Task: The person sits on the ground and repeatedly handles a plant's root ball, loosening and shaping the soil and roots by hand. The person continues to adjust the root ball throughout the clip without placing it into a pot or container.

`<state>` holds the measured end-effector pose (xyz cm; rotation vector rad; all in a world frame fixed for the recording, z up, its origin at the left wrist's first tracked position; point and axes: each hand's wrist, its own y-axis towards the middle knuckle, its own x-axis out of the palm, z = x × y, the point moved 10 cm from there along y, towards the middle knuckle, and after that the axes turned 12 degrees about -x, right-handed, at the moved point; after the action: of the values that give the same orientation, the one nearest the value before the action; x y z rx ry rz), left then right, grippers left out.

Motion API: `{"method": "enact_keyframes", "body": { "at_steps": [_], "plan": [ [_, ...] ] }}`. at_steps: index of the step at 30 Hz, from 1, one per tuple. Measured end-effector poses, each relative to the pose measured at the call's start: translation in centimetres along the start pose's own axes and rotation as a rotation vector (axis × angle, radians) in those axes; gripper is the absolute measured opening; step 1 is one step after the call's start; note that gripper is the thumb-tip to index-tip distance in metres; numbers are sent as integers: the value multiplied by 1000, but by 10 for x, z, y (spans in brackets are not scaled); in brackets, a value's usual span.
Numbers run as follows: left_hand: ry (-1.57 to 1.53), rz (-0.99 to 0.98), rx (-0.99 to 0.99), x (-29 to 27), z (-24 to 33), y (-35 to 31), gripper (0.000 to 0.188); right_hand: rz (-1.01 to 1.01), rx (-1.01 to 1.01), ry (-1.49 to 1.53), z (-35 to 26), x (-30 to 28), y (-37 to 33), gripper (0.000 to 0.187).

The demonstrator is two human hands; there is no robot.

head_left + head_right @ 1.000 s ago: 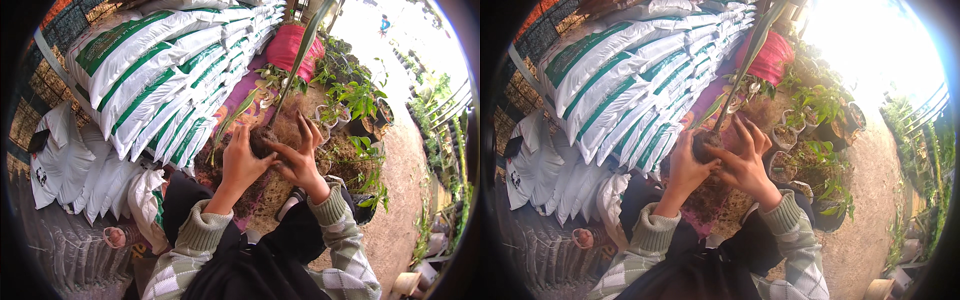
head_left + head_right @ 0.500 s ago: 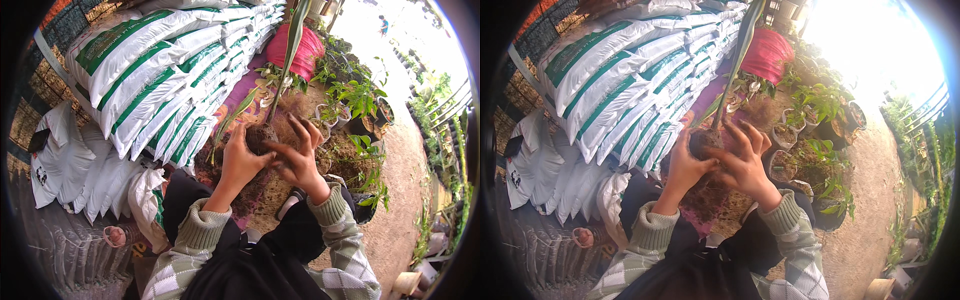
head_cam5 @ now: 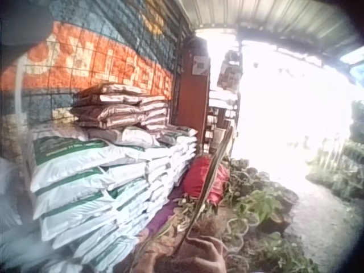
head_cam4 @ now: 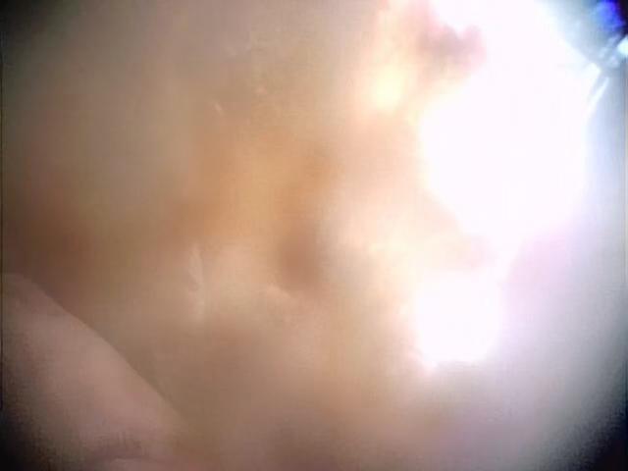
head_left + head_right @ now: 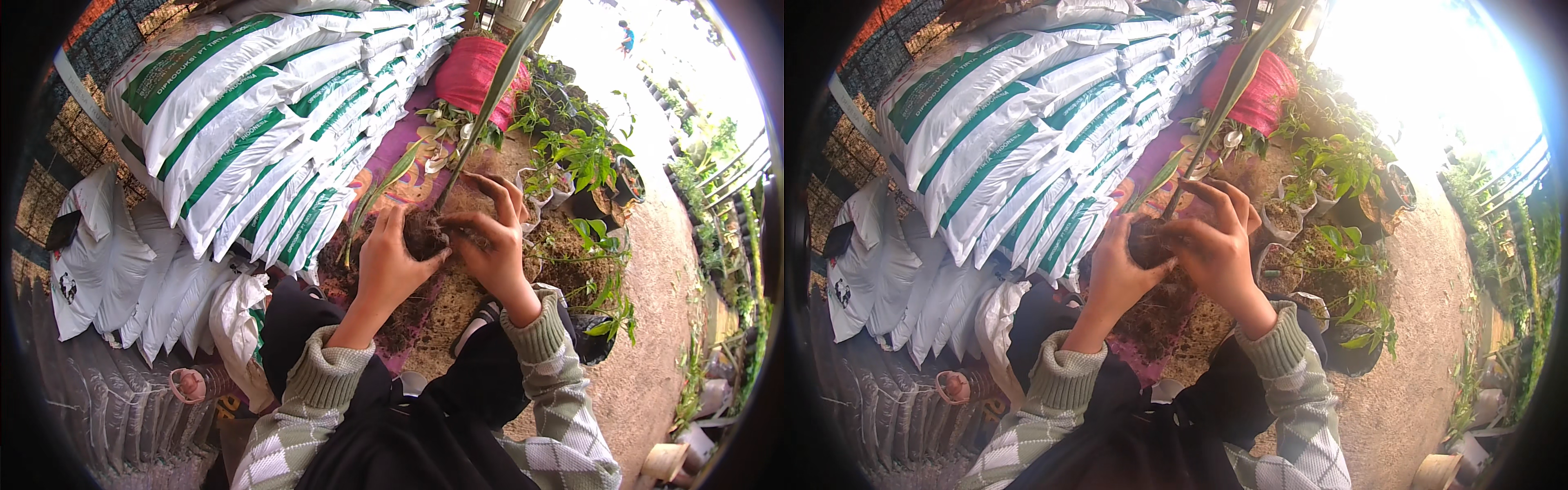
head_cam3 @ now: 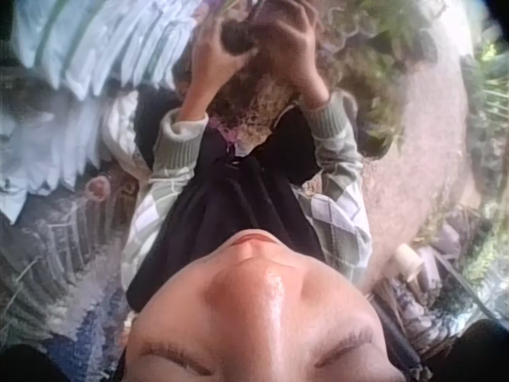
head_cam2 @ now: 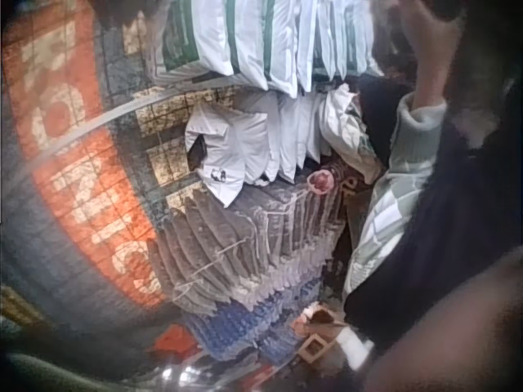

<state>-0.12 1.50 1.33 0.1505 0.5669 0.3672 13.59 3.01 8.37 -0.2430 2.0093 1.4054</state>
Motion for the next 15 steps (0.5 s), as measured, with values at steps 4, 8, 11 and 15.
{"method": "enact_keyframes", "body": {
  "at_steps": [4,8,11,15],
  "plan": [
    [-2,-12,-25,1,-1,-1,70,33,85,133,20,5,-3,9],
    [5,-17,-28,1,-2,-2,71,57,331,367,37,17,-15,9],
    [19,-24,-43,3,-5,-2,70,209,436,613,54,19,-22,8],
    [50,5,-43,4,-12,0,68,405,467,651,77,-9,-20,6]
  ]
}}
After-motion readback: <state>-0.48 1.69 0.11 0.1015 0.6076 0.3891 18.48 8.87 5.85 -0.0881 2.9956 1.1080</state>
